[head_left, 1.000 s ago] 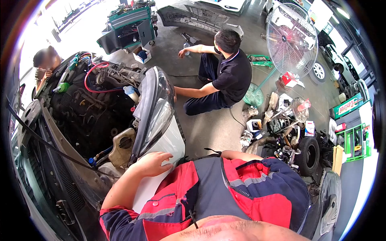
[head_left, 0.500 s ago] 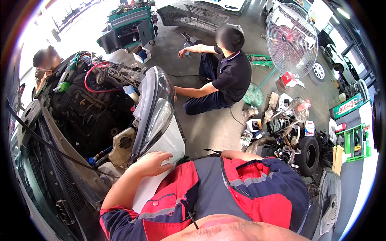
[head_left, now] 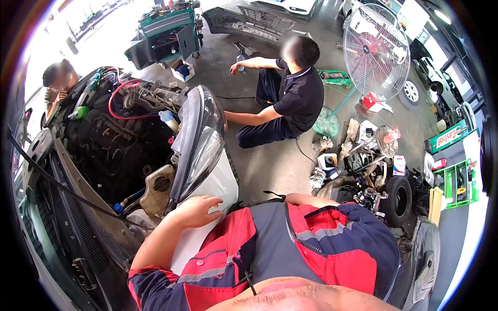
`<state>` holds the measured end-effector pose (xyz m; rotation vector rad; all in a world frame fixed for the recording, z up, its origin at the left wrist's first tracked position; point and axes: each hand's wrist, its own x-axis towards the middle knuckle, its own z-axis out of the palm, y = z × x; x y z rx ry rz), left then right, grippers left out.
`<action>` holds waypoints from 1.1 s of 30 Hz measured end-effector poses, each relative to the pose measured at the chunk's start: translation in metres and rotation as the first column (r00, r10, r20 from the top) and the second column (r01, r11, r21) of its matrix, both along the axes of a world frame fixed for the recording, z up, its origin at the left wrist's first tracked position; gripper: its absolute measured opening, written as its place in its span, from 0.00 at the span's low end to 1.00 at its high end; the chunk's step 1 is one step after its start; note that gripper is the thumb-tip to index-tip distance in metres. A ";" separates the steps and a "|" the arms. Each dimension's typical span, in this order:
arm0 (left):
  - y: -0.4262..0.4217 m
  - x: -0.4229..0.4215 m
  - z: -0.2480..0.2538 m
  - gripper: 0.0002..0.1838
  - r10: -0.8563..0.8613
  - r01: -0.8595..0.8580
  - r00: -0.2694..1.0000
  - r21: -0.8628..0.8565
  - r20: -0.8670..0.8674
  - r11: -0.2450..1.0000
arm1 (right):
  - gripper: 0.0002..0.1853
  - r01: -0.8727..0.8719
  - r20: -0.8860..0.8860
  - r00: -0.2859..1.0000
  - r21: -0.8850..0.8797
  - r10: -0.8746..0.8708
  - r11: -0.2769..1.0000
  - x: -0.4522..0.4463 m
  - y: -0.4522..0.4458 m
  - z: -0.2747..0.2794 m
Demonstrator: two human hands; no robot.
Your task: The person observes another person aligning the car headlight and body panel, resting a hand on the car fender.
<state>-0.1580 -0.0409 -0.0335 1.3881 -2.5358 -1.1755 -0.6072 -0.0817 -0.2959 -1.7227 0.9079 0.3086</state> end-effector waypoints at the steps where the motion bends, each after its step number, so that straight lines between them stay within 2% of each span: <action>1: 0.000 0.000 0.000 0.23 0.000 0.000 1.000 -0.001 -0.001 1.000 | 0.22 -0.021 -0.002 1.000 -0.016 0.021 1.000 0.000 -0.001 -0.002; 9: 0.000 0.000 -0.001 0.23 0.002 -0.002 1.000 -0.009 -0.011 1.000 | 0.21 0.045 0.103 0.994 0.000 -0.044 0.999 0.001 0.005 0.026; 17: 0.000 0.000 -0.002 0.23 0.006 -0.006 1.000 -0.007 -0.010 1.000 | 0.22 0.103 0.166 0.980 0.052 -0.111 0.993 -0.002 0.009 0.023; 21: -0.001 0.001 -0.003 0.24 -0.001 0.001 1.000 0.000 -0.006 1.000 | 0.23 0.054 0.116 0.992 0.018 -0.055 0.998 -0.002 0.004 0.006; 26: 0.000 0.001 -0.002 0.24 -0.001 0.001 1.000 0.003 0.000 1.000 | 0.22 0.072 -0.155 0.986 0.073 -0.060 0.995 -0.003 0.000 -0.065; 33: 0.000 0.001 -0.002 0.24 -0.005 0.005 1.000 -0.002 -0.002 1.000 | 0.21 0.125 -0.251 0.964 0.124 -0.091 0.984 -0.002 -0.003 -0.102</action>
